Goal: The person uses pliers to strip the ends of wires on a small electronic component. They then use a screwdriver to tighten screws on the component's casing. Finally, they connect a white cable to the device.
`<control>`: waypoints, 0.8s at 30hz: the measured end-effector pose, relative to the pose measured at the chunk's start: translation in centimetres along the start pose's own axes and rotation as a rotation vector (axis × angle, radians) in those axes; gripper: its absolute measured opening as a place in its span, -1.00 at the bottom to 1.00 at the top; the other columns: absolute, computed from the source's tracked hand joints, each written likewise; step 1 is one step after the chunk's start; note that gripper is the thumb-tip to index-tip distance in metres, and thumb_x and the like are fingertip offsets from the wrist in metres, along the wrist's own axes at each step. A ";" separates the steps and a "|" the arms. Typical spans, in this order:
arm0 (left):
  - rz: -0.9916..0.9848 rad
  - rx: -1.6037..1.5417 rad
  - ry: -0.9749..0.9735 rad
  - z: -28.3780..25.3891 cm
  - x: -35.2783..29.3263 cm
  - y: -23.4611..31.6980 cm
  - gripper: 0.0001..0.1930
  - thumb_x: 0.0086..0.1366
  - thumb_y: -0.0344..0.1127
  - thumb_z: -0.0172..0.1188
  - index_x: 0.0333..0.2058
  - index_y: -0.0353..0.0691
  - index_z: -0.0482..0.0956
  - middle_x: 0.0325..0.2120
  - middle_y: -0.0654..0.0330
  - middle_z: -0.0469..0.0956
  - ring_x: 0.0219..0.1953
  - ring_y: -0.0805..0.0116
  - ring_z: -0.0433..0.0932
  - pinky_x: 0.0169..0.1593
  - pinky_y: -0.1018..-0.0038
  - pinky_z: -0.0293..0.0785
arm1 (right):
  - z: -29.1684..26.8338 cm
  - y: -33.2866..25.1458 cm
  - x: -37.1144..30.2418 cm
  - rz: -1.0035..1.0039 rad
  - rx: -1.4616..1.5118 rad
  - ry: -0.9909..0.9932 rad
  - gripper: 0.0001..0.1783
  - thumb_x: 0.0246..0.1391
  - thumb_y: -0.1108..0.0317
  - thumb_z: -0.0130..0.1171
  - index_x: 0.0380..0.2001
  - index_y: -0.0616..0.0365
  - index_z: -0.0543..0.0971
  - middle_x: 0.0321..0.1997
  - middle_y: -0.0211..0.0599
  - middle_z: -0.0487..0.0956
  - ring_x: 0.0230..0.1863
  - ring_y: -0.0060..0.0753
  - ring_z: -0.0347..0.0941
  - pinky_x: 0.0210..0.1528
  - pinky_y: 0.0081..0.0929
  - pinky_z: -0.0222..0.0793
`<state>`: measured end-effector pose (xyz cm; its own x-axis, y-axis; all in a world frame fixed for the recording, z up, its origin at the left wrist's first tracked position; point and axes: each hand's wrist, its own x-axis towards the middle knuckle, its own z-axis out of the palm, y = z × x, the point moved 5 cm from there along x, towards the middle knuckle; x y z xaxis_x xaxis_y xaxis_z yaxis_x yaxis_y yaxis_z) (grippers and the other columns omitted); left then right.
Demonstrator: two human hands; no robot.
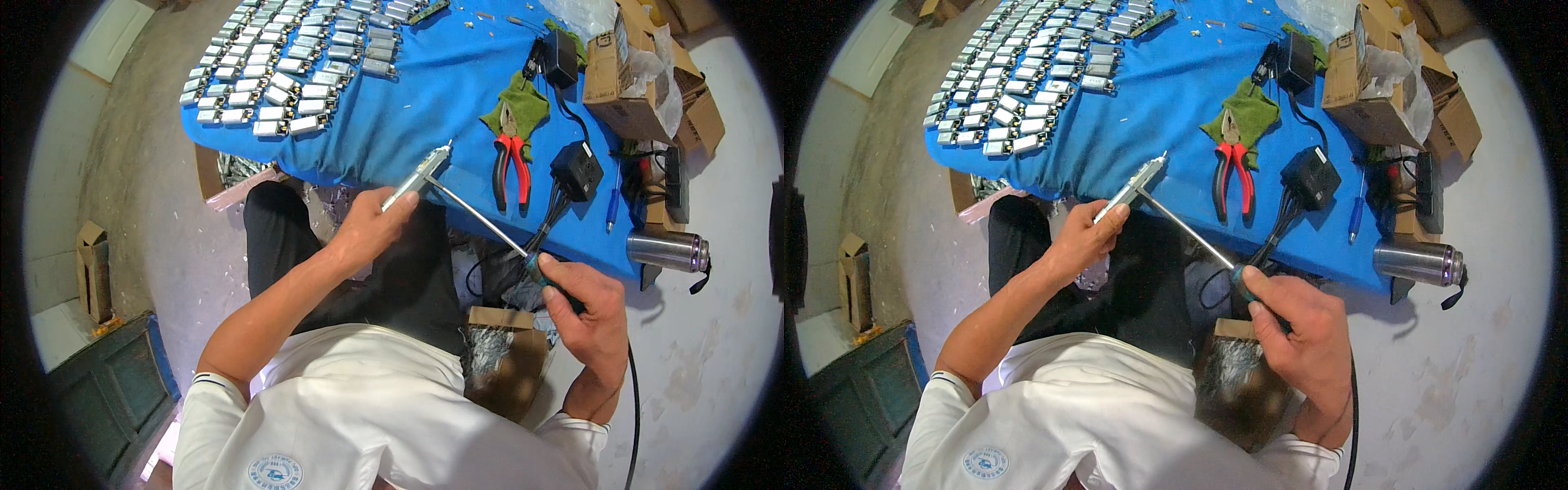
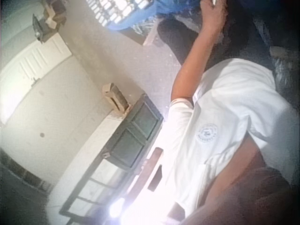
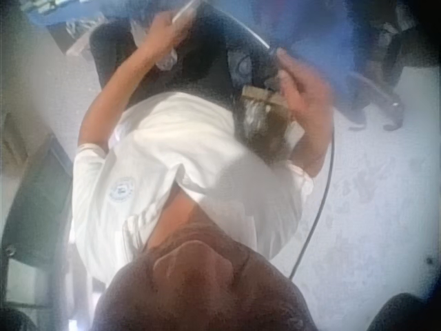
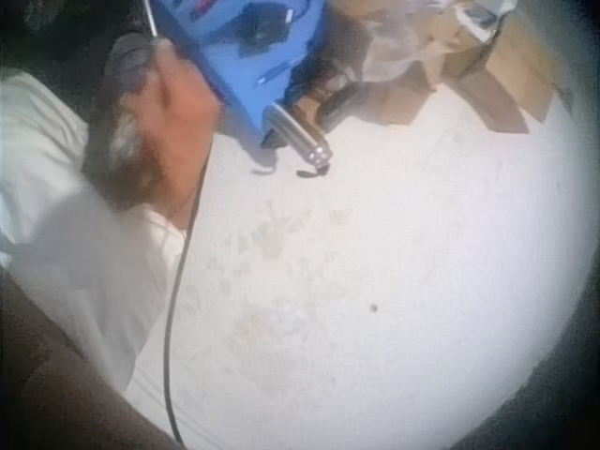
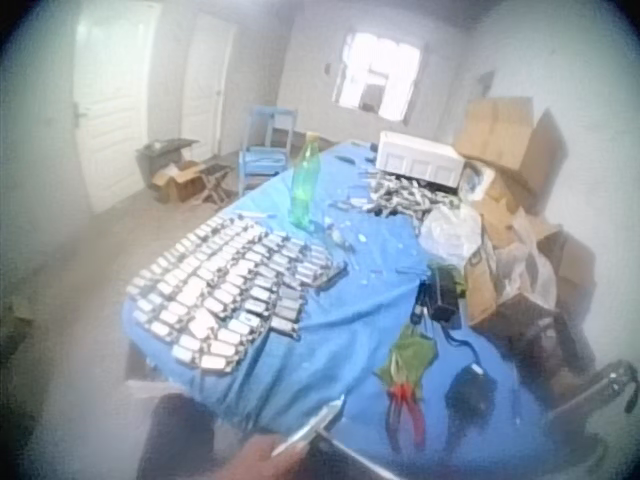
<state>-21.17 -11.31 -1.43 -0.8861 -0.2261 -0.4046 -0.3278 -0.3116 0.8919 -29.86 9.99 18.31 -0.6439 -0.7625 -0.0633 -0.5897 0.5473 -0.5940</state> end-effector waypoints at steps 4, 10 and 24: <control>-0.005 0.000 -0.011 0.0 0.0 0.5 -0.52 0.37 0.18 0.02 -0.48 -0.14 0.35 -0.70 0.42 0.19 -0.68 0.64 0.13 -0.62 0.61 0.02 | 0.1 0.0 0.8 0.020 0.029 -0.014 -0.62 -0.08 0.61 0.21 -0.10 0.28 0.60 -0.30 -0.02 0.63 -0.33 -0.17 0.60 -0.27 -0.46 0.46; -0.018 -0.030 -0.004 0.2 -0.1 0.8 -0.49 0.37 0.21 -0.01 -0.47 -0.15 0.36 -0.71 0.43 0.17 -0.69 0.63 0.12 -0.63 0.59 -0.01 | 0.6 0.9 1.0 0.096 0.113 -0.038 -0.61 -0.05 0.60 0.20 -0.07 0.29 0.60 -0.28 -0.04 0.64 -0.32 -0.29 0.60 -0.26 -0.50 0.44; -0.022 0.013 0.027 -0.1 0.3 0.1 -0.48 0.37 0.23 -0.03 -0.48 -0.16 0.36 -0.67 0.42 0.20 -0.67 0.64 0.15 -0.62 0.62 0.04 | 1.8 2.3 0.4 0.141 0.204 0.000 -0.62 -0.01 0.57 0.19 -0.05 0.29 0.59 -0.26 -0.06 0.64 -0.26 -0.37 0.58 -0.17 -0.49 0.43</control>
<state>-21.44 -11.53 -1.47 -0.8695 -0.2442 -0.4293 -0.3515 -0.3047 0.8852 -30.58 10.32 15.52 -0.7129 -0.6834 -0.1571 -0.3830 0.5671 -0.7292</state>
